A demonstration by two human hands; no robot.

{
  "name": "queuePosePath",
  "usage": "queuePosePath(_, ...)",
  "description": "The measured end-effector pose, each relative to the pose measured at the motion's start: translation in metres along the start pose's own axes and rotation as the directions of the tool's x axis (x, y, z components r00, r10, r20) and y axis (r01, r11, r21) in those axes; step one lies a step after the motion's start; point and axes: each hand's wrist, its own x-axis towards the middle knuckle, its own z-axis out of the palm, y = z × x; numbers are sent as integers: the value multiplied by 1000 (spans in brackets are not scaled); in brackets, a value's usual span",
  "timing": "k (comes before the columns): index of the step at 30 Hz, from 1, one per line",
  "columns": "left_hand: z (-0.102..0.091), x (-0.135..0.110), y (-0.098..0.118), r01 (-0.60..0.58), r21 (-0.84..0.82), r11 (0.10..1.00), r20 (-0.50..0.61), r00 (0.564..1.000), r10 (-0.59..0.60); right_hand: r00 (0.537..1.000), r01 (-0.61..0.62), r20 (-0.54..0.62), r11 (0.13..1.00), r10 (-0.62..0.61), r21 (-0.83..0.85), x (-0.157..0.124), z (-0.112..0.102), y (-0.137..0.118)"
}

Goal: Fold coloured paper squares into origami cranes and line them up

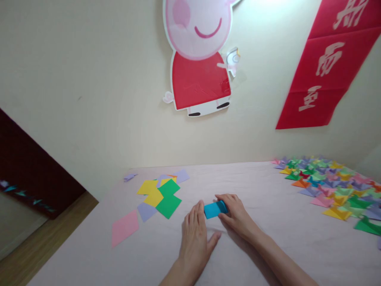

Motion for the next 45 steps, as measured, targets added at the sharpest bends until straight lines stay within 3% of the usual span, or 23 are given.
queuePosePath(5,-3,9,1,61,-249,966,1,998,-63,1000,18,-4,998,-18,64,2,-4,-9)
queuePosePath(8,-6,20,2,91,-449,889,9,995,-98,993,-112,-14,958,119,265,3,-10,-12)
queuePosePath(10,-7,31,1,140,-583,800,31,988,-150,969,-219,14,837,245,502,4,-14,-15)
queuePosePath(12,-8,42,-2,180,-717,674,61,979,-196,936,-281,61,635,345,720,6,-15,-17)
queuePosePath(14,-9,53,-4,189,-839,511,98,975,-200,913,-288,84,484,399,826,9,-13,-19)
queuePosePath(18,-6,68,-3,260,-960,107,245,961,-129,901,-249,50,421,430,872,13,-3,-17)
queuePosePath(21,-1,73,-4,285,-957,-56,290,936,-201,899,-198,-5,414,439,888,16,4,-10)
queuePosePath(26,9,84,-11,264,-964,-32,262,917,-301,923,-137,-54,456,382,879,17,9,-2)
queuePosePath(32,16,94,-14,238,-971,-17,226,892,-392,932,-119,-139,644,336,755,16,19,11)
queuePosePath(37,16,86,-7,227,-974,-15,222,933,-282,903,-169,-210,760,374,627,15,17,12)
queuePosePath(45,17,85,-4,218,-971,-94,231,959,-162,895,-168,-263,817,361,552,15,11,4)
